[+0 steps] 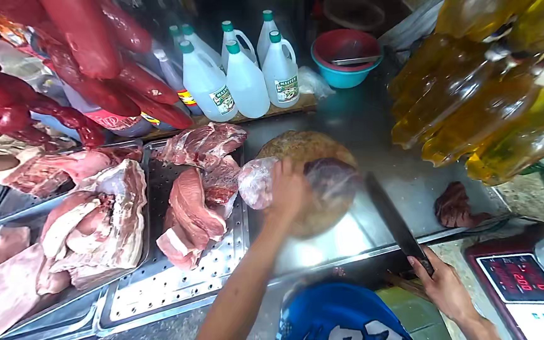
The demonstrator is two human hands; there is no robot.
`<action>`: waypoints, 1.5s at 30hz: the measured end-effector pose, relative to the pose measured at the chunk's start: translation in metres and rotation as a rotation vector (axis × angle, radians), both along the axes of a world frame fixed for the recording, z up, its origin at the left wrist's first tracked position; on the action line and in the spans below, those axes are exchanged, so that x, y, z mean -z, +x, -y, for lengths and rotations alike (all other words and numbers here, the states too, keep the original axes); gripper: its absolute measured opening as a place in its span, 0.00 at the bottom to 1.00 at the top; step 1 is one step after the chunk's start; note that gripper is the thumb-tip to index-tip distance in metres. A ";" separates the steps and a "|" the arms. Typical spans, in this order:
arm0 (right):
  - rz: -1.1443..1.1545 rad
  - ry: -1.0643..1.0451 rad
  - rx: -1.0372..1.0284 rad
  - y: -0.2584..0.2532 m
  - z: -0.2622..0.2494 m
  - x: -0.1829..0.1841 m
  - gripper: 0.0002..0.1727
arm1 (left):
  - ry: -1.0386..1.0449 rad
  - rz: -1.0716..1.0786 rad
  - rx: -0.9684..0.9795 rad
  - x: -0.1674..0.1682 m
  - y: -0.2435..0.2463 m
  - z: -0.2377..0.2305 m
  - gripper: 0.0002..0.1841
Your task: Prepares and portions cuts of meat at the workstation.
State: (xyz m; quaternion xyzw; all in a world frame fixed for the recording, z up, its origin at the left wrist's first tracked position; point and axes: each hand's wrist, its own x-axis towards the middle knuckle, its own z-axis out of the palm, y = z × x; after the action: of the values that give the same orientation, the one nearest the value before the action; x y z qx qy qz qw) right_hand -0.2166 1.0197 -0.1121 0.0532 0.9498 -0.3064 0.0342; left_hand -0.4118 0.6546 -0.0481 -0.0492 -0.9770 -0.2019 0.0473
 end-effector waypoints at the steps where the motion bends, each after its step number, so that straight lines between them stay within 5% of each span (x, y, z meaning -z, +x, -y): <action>1: -0.017 0.008 0.082 0.001 0.003 0.004 0.24 | -0.052 0.048 0.084 -0.001 -0.014 -0.011 0.29; 4: 0.023 0.045 0.218 -0.001 0.006 0.010 0.25 | -0.167 0.246 0.376 0.015 -0.061 -0.044 0.34; 7: 0.107 0.027 0.256 -0.001 0.004 0.016 0.24 | -0.119 0.286 0.436 0.027 -0.109 -0.062 0.20; 15: 0.143 -0.062 0.300 0.031 0.013 0.039 0.26 | 0.093 0.652 0.229 0.014 -0.179 -0.060 0.30; 18: 0.131 -0.013 0.318 0.024 0.017 0.036 0.29 | 0.088 0.479 -0.031 0.020 -0.190 -0.041 0.26; 20: 0.110 0.031 0.291 0.012 0.020 0.032 0.35 | 0.046 0.300 -0.100 0.007 -0.182 -0.035 0.22; 22: 0.070 0.053 0.234 -0.009 0.026 0.027 0.38 | 0.112 0.204 0.049 -0.008 -0.154 -0.032 0.20; 26: -0.027 -0.014 0.123 -0.074 0.065 0.009 0.30 | -0.180 0.342 0.402 -0.002 -0.069 -0.026 0.18; 31: 0.095 -0.025 0.086 -0.181 0.133 -0.018 0.46 | -0.348 0.392 0.336 0.023 -0.014 -0.015 0.18; 33: 0.137 0.045 0.040 -0.215 0.152 -0.018 0.45 | -0.368 0.454 0.265 0.023 -0.005 -0.019 0.18; 37: 0.124 0.135 -0.073 -0.255 0.145 -0.013 0.21 | -0.350 0.508 0.126 0.003 -0.012 -0.029 0.22; 41: 0.108 0.173 -0.010 -0.279 0.121 -0.014 0.22 | -0.256 0.370 0.160 -0.003 -0.047 -0.049 0.18; 45: 0.126 0.160 0.066 -0.300 0.101 -0.011 0.23 | -0.258 0.298 0.357 0.030 -0.103 -0.062 0.30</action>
State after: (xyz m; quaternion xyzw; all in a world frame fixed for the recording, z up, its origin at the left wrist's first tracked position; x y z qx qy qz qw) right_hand -0.5169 0.9185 -0.1010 0.1061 0.9649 -0.2268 0.0792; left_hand -0.5153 0.7169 -0.0776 -0.1961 -0.9668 -0.0856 -0.1399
